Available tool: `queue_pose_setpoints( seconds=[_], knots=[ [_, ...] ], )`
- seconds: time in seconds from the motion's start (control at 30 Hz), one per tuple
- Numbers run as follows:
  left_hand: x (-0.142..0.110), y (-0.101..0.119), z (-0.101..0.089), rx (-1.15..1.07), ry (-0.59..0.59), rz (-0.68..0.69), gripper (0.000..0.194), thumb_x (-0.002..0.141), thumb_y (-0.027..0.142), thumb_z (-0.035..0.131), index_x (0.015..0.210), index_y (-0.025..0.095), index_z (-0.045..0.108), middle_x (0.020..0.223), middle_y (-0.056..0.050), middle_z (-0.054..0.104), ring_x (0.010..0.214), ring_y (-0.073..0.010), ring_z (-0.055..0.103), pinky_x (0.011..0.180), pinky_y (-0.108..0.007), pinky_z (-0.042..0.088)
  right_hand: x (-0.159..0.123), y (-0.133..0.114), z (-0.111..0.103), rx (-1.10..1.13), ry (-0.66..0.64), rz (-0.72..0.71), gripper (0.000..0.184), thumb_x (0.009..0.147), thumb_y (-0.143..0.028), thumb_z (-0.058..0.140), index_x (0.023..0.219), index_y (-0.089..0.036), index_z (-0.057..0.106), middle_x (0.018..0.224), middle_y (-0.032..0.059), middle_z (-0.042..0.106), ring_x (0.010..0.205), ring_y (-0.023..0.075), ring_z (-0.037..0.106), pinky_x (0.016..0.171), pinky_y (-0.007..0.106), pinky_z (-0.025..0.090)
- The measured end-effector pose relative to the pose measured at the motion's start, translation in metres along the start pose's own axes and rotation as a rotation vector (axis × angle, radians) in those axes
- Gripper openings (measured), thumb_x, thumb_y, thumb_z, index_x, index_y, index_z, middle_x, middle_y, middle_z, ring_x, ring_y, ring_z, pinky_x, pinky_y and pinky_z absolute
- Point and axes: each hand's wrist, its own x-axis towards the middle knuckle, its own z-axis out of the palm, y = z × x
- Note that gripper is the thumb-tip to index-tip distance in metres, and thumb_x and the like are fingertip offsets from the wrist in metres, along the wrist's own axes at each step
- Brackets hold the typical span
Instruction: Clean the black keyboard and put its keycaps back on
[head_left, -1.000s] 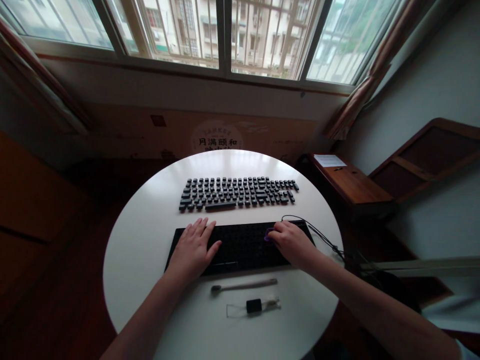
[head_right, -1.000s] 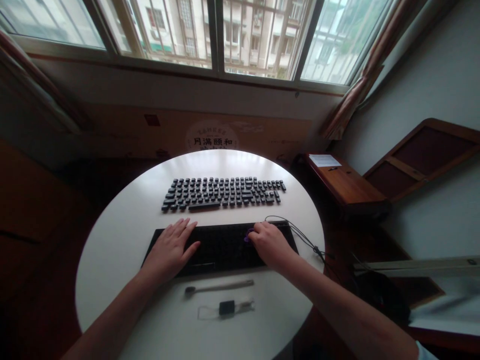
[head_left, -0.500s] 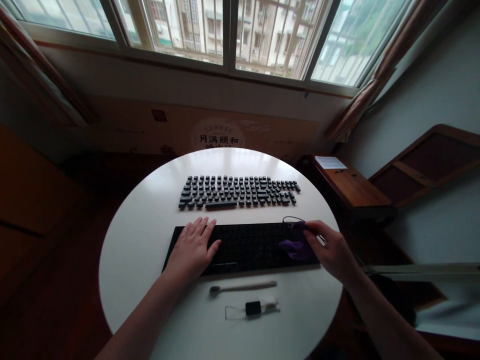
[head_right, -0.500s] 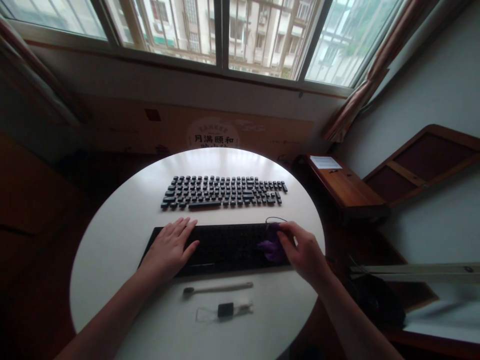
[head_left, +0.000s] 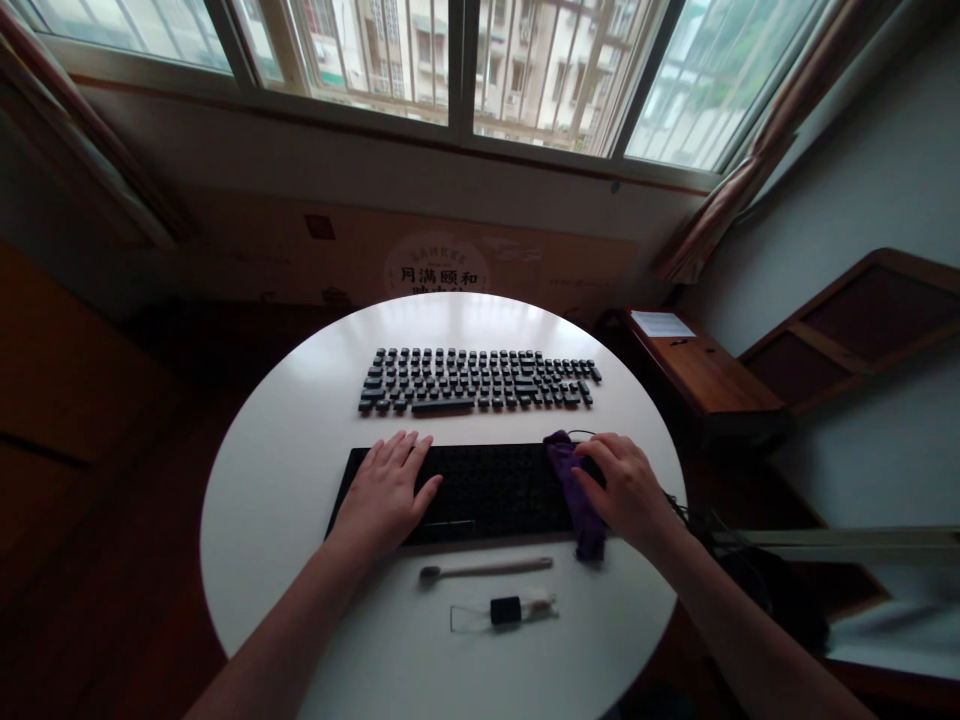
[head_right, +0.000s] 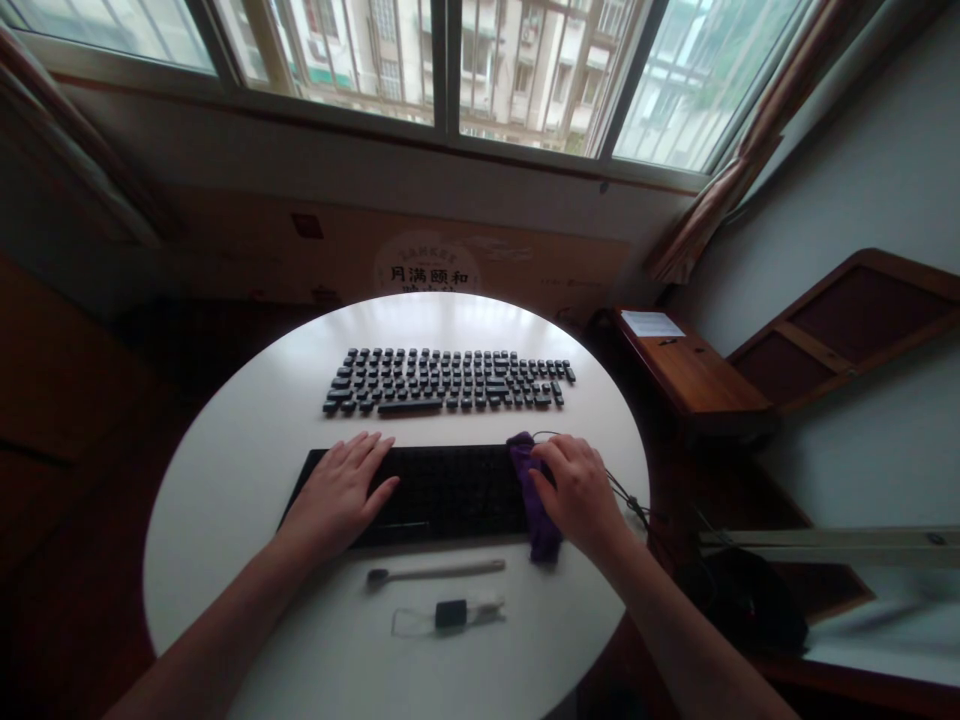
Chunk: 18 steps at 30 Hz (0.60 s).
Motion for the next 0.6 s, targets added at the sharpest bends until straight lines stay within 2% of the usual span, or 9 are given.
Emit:
queue_pose_setpoints(
  seconds=[0.07, 0.17, 0.23, 0.33, 0.5, 0.6],
  knots=[
    [0.000, 0.000, -0.001, 0.003, -0.005, 0.001, 0.060, 0.099, 0.050, 0.042, 0.147, 0.016, 0.049, 0.152, -0.014, 0.050, 0.144, -0.0298, 0.041, 0.120, -0.050, 0.029, 0.001, -0.002, 0.005, -0.080, -0.107, -0.069, 0.011, 0.091, -0.024, 0.064, 0.100, -0.023, 0.071, 0.106, 0.0087, 0.067, 0.103, 0.0282, 0.059, 0.093, 0.045, 0.045],
    [0.000, 0.000, 0.000, 0.001, -0.008, 0.002, 0.060, 0.099, 0.050, 0.041, 0.147, 0.015, 0.049, 0.152, -0.014, 0.050, 0.144, -0.0301, 0.041, 0.120, -0.050, 0.028, 0.004, -0.002, 0.009, -0.171, -0.187, -0.068, 0.027, 0.089, -0.029, 0.069, 0.116, -0.023, 0.071, 0.109, 0.0094, 0.069, 0.105, 0.0297, 0.059, 0.092, 0.045, 0.045],
    [0.000, 0.000, 0.000, -0.010, -0.005, 0.000, 0.060, 0.099, 0.050, 0.041, 0.147, 0.015, 0.049, 0.152, -0.014, 0.050, 0.144, -0.0302, 0.041, 0.120, -0.051, 0.029, 0.006, 0.002, 0.012, -0.200, -0.200, -0.031, 0.030, 0.089, -0.029, 0.069, 0.118, -0.020, 0.071, 0.108, 0.0100, 0.071, 0.103, 0.0296, 0.060, 0.091, 0.045, 0.046],
    [0.000, 0.001, 0.000, -0.029, 0.005, 0.000, 0.059, 0.098, 0.050, 0.041, 0.146, 0.016, 0.049, 0.151, -0.014, 0.050, 0.143, -0.0304, 0.041, 0.120, -0.051, 0.028, 0.009, 0.006, 0.015, -0.179, -0.188, 0.001, 0.015, 0.091, -0.022, 0.066, 0.102, -0.021, 0.076, 0.099, 0.0075, 0.073, 0.095, 0.0267, 0.063, 0.089, 0.042, 0.047],
    [0.000, 0.001, -0.001, -0.038, 0.002, 0.000, 0.059, 0.098, 0.050, 0.040, 0.145, 0.016, 0.050, 0.151, -0.015, 0.051, 0.143, -0.0310, 0.042, 0.120, -0.051, 0.028, 0.010, -0.005, 0.019, -0.035, -0.066, -0.037, 0.012, 0.093, -0.020, 0.063, 0.095, -0.022, 0.075, 0.094, 0.0055, 0.073, 0.089, 0.0225, 0.064, 0.085, 0.036, 0.047],
    [0.000, 0.000, 0.000, -0.054, 0.019, 0.000, 0.058, 0.098, 0.049, 0.041, 0.145, 0.017, 0.051, 0.150, -0.014, 0.052, 0.142, -0.0307, 0.043, 0.120, -0.051, 0.029, 0.014, -0.016, 0.023, -0.088, -0.134, -0.078, 0.010, 0.093, -0.024, 0.065, 0.092, -0.023, 0.075, 0.089, 0.0054, 0.070, 0.086, 0.0222, 0.062, 0.081, 0.035, 0.046]
  ],
)
